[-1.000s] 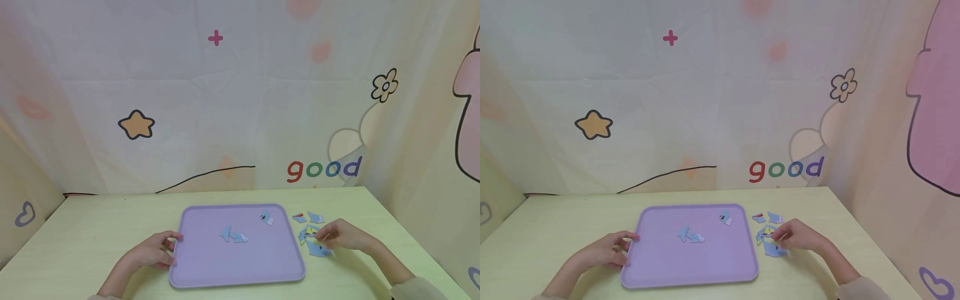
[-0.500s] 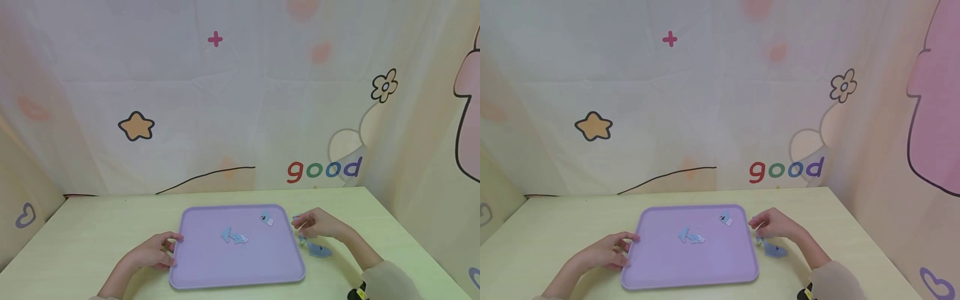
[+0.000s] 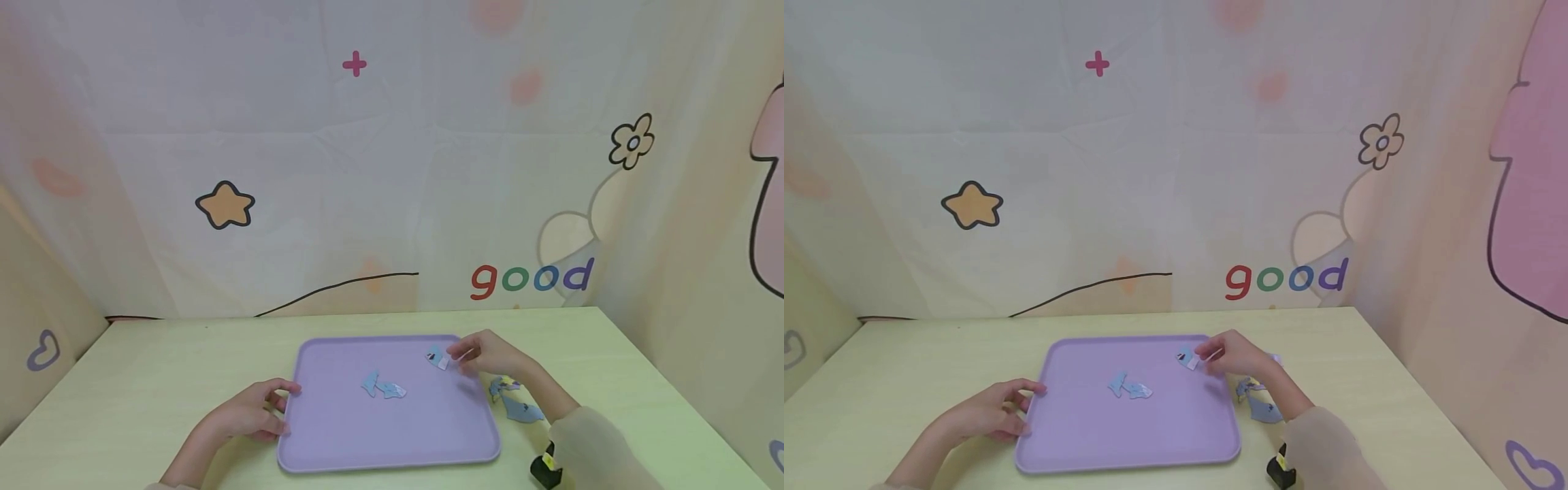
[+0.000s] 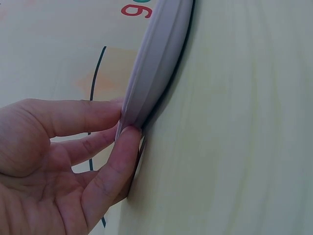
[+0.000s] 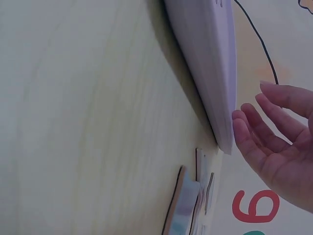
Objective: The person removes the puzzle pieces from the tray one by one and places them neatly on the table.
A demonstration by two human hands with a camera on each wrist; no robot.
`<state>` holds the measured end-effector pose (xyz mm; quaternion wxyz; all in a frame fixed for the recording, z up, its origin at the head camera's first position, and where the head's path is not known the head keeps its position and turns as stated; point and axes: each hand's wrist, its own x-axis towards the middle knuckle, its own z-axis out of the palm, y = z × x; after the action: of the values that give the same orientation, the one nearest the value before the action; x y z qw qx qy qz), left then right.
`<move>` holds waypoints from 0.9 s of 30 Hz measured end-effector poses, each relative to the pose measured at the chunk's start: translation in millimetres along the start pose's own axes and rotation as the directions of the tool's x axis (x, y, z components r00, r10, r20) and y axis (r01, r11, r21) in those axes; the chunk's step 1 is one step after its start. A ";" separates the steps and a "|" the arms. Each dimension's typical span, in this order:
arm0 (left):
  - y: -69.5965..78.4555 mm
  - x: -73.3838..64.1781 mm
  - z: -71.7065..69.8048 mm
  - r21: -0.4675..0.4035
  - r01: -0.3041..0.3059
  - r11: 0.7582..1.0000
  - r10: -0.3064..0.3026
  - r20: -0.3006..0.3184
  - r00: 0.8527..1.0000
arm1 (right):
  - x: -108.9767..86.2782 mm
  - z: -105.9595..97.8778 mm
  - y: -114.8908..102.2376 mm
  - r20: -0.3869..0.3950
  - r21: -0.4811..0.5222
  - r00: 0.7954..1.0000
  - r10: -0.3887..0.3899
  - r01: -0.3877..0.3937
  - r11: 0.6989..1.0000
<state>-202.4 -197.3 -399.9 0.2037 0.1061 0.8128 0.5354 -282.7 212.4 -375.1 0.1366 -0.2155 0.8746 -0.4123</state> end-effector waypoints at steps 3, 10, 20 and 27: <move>0.2 -0.7 -0.2 -0.001 0.002 1.000 -0.002 0.001 1.000 | 9.2 4.0 0.2 -0.034 -0.018 0.999 0.008 -0.009 1.000; 0.9 -0.8 -0.6 -0.007 -0.002 1.000 0.002 0.007 1.000 | 25.6 11.7 0.5 -0.082 -0.086 0.996 -0.018 0.011 0.996; -0.6 1.7 -0.4 -0.004 0.010 1.000 -0.010 -0.007 1.000 | 35.8 16.9 -1.1 -0.056 -0.253 0.997 -0.046 0.030 0.967; -1.2 1.3 -0.9 -0.008 0.009 1.000 -0.009 -0.006 1.000 | 39.4 17.7 -1.7 -0.009 -0.332 0.994 -0.109 0.099 0.938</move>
<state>-203.9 -198.1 -401.0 0.2042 0.1001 0.8116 0.5381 -309.2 180.4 -387.1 0.0645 -0.2756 0.9205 -0.2693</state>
